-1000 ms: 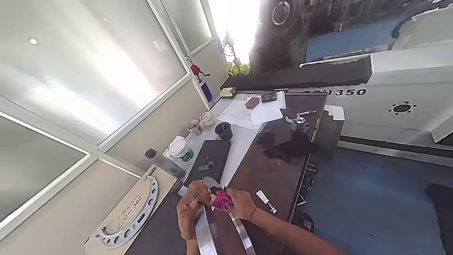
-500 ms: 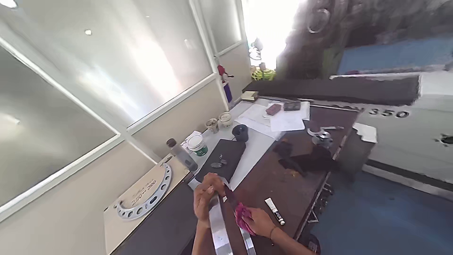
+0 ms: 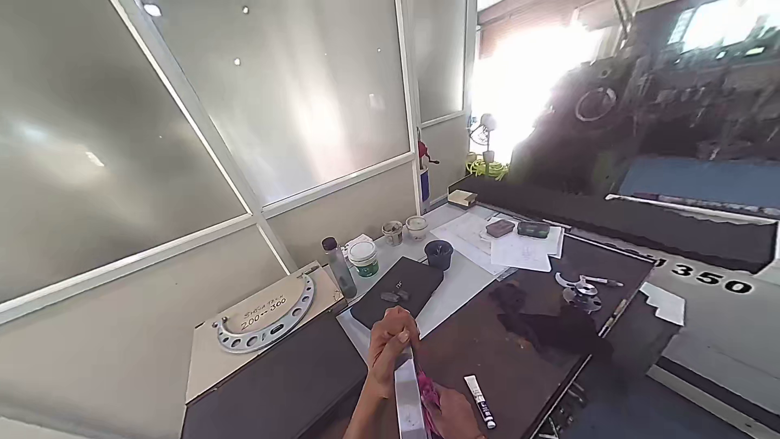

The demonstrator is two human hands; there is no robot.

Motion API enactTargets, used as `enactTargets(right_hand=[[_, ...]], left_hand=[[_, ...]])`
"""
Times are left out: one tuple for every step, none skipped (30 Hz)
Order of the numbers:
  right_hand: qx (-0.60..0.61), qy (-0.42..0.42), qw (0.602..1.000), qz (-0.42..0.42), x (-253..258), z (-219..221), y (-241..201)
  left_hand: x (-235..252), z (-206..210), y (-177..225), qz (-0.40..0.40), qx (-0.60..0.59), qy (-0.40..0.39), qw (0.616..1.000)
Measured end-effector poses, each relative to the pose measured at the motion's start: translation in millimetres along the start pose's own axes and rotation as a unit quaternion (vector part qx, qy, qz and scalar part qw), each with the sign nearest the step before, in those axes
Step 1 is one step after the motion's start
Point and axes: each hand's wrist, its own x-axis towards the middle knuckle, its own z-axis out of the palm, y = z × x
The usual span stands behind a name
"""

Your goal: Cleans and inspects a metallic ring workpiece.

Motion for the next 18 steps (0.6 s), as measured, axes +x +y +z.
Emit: enactTargets(right_hand=[[-0.009, 0.017, 1.000, -0.011, 9, -7, -4], [-0.020, 0.029, 0.999, -0.023, 16, -15, -11], [-0.027, 0.047, 0.998, -0.038, 22, -23, -18], [-0.030, 0.070, 0.996, -0.056, 27, -32, -26], [-0.031, 0.095, 0.992, -0.075, 30, -39, -33], [-0.027, 0.126, 0.987, -0.098, 30, -47, -40], [-0.023, 0.163, 0.978, -0.128, 29, -55, -46], [-0.022, 0.198, 0.966, -0.162, 28, -65, -54], [-0.022, 0.249, 0.945, -0.210, 28, -70, -59], [-0.022, 0.297, 0.919, -0.258, 30, -72, -61], [-0.022, 0.321, 0.903, -0.284, 31, -73, -62], [-0.019, 0.324, 0.900, -0.289, 31, -74, -62], [-0.015, 0.315, 0.907, -0.280, 31, -73, -61], [-0.008, 0.291, 0.921, -0.258, 28, -72, -59], [0.007, 0.264, 0.937, -0.230, 24, -70, -58], [0.018, 0.232, 0.953, -0.195, 19, -66, -59], [0.017, 0.185, 0.970, -0.158, 13, -63, -60], [0.002, 0.114, 0.986, -0.123, 2, -63, -60]], left_hand=[[-1, 0, 0, 0.000, -0.003, 0.001, 1.000], [-2, 0, 0, 0.002, -0.004, 0.002, 1.000], [-2, 0, -1, 0.005, -0.003, 0.001, 1.000], [-1, -1, 0, 0.005, -0.001, 0.000, 1.000], [-2, -1, 0, 0.001, 0.000, 0.000, 1.000], [-3, 0, 1, -0.006, -0.003, 0.002, 1.000], [-4, 0, 2, -0.010, -0.006, 0.005, 1.000], [-4, 0, 2, -0.012, -0.007, 0.006, 1.000], [-3, 0, 2, -0.012, -0.003, 0.005, 1.000], [-3, -1, 2, -0.012, 0.004, 0.005, 1.000], [-3, -1, 3, -0.011, 0.006, 0.005, 1.000], [-3, 0, 2, -0.011, 0.006, 0.006, 1.000], [-3, 1, 1, -0.012, 0.002, 0.009, 1.000], [-3, 3, 1, -0.015, -0.003, 0.013, 1.000], [-3, 4, 2, -0.020, 0.000, 0.021, 1.000], [-3, 4, 3, -0.021, 0.003, 0.031, 0.999], [-3, 3, 4, -0.020, 0.011, 0.038, 0.999], [-5, 4, 3, -0.014, 0.014, 0.046, 0.999]])
